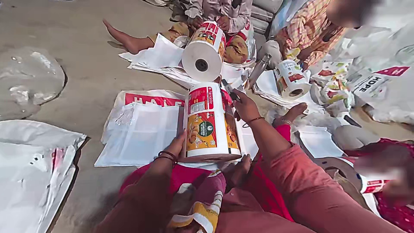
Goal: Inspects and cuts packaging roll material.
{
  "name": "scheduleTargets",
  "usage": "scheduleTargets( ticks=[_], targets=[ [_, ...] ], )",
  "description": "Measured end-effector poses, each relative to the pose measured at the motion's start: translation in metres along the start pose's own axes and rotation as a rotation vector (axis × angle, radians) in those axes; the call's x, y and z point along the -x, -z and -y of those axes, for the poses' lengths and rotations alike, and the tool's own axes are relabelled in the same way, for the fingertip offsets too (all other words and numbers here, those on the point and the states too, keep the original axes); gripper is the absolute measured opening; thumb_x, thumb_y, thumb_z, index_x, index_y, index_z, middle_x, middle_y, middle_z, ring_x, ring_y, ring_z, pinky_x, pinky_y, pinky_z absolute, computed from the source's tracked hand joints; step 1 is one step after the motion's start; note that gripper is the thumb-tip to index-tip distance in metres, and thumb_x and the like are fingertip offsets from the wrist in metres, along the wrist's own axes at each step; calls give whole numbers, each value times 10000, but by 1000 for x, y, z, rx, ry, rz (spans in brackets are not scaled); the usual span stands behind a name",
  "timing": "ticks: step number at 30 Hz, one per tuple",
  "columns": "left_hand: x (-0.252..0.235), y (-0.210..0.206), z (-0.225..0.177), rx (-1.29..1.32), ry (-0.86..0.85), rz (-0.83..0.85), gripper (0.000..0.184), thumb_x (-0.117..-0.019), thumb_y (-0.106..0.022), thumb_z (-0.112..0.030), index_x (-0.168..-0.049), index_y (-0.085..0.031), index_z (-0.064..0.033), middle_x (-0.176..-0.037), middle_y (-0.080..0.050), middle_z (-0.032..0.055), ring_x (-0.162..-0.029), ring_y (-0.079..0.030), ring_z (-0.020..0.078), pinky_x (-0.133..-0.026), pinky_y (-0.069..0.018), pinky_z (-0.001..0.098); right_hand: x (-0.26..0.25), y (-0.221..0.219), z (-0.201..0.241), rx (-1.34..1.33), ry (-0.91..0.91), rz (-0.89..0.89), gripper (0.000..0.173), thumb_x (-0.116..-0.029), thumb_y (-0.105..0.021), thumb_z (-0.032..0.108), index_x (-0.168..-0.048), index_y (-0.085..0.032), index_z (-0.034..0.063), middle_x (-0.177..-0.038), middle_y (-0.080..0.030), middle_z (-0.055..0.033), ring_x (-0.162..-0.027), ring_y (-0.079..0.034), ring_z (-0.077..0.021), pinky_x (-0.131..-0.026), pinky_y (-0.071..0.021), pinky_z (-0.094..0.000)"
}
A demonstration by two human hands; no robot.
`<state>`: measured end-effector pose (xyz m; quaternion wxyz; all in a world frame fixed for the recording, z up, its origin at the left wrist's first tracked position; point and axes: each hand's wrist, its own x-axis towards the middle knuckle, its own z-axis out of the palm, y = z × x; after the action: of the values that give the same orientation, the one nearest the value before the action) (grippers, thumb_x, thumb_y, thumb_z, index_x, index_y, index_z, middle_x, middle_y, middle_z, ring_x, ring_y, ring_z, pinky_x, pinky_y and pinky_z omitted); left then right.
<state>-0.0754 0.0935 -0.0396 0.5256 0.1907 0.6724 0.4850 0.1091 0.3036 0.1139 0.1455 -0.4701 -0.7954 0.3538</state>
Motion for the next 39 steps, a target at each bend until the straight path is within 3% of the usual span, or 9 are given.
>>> scheduleTargets(
  ticks=[3, 7, 12, 15, 18, 22, 30, 34, 39],
  targets=[
    [-5, 7, 4, -64, -14, 23, 677, -1082, -252, -593, -1486, -488, -105, -1452, -563, 134, -1330, -552, 229, -1092, -462, 473, -13, -7, 22, 193, -8, -5, 500, -1096, -425, 159, -1593, -386, 193, -1110, -693, -187, -664, -672, -271, -636, -582, -466],
    [-8, 11, 7, -132, -67, 44, 701, -1066, -308, -609, -1538, -427, -104, -1506, -521, 156, -1388, -512, 245, -1140, -431, 490, -18, -17, 39, 335, 10, -20, 512, -1082, -432, 164, -1593, -399, 181, -1312, -661, -214, -1104, -685, -388, -963, -516, -600],
    [-13, 11, 7, -175, -59, 41, 782, -1023, -372, -673, -1554, -404, -100, -1528, -488, 181, -1413, -481, 278, -1152, -409, 520, -17, -27, 50, 466, 14, -22, 503, -1082, -446, 160, -1583, -418, 170, -1294, -670, -224, -1153, -669, -409, -991, -506, -614],
    [-16, 12, 10, -178, -63, 37, 799, -1009, -390, -688, -1562, -392, -111, -1535, -480, 184, -1424, -467, 288, -1157, -400, 536, -17, -33, 55, 531, -2, -26, 536, -1056, -450, 159, -1590, -410, 179, -1242, -691, -219, -1114, -683, -404, -948, -525, -616],
    [-18, 12, 8, -178, -89, 37, 795, -1006, -413, -680, -1551, -406, -101, -1532, -481, 186, -1422, -467, 294, -1152, -400, 541, -18, -32, 66, 608, 3, -8, 534, -1045, -471, 156, -1577, -426, 155, -1316, -667, -207, -1204, -652, -402, -1009, -499, -621],
    [-20, 13, 10, -193, -96, 61, 803, -1002, -408, -686, -1536, -421, -86, -1490, -514, 207, -1387, -500, 311, -1129, -423, 545, -19, -31, 76, 653, 15, 35, 516, -1029, -495, 138, -1541, -452, 94, -1289, -668, -229, -1195, -651, -406, -1006, -496, -616],
    [-17, 14, 6, -243, -79, 44, 822, -1004, -399, -698, -1531, -434, -68, -1498, -508, 222, -1412, -476, 337, -1153, -393, 563, 1, -28, 90, 686, 45, 126, 481, -1022, -508, 116, -1502, -484, 86, -1207, -688, -248, -1124, -672, -431, -945, -514, -636],
    [-15, 10, 7, -244, -95, 34, 826, -1002, -412, -696, -1545, -413, -74, -1496, -510, 225, -1407, -481, 346, -1151, -390, 573, 26, -30, 93, 674, 27, 135, 482, -1035, -505, 127, -1513, -470, 75, -1242, -673, -249, -1137, -666, -427, -963, -508, -631],
    [-8, 11, 7, -275, -153, 20, 779, -1018, -384, -678, -1509, -469, -78, -1445, -558, 214, -1361, -524, 335, -1126, -421, 562, 50, -28, 59, 349, -67, -128, 561, -1062, -472, 143, -1600, -312, 129, -1091, -703, -226, -819, -735, -366, -759, -608, -569]
  ],
)
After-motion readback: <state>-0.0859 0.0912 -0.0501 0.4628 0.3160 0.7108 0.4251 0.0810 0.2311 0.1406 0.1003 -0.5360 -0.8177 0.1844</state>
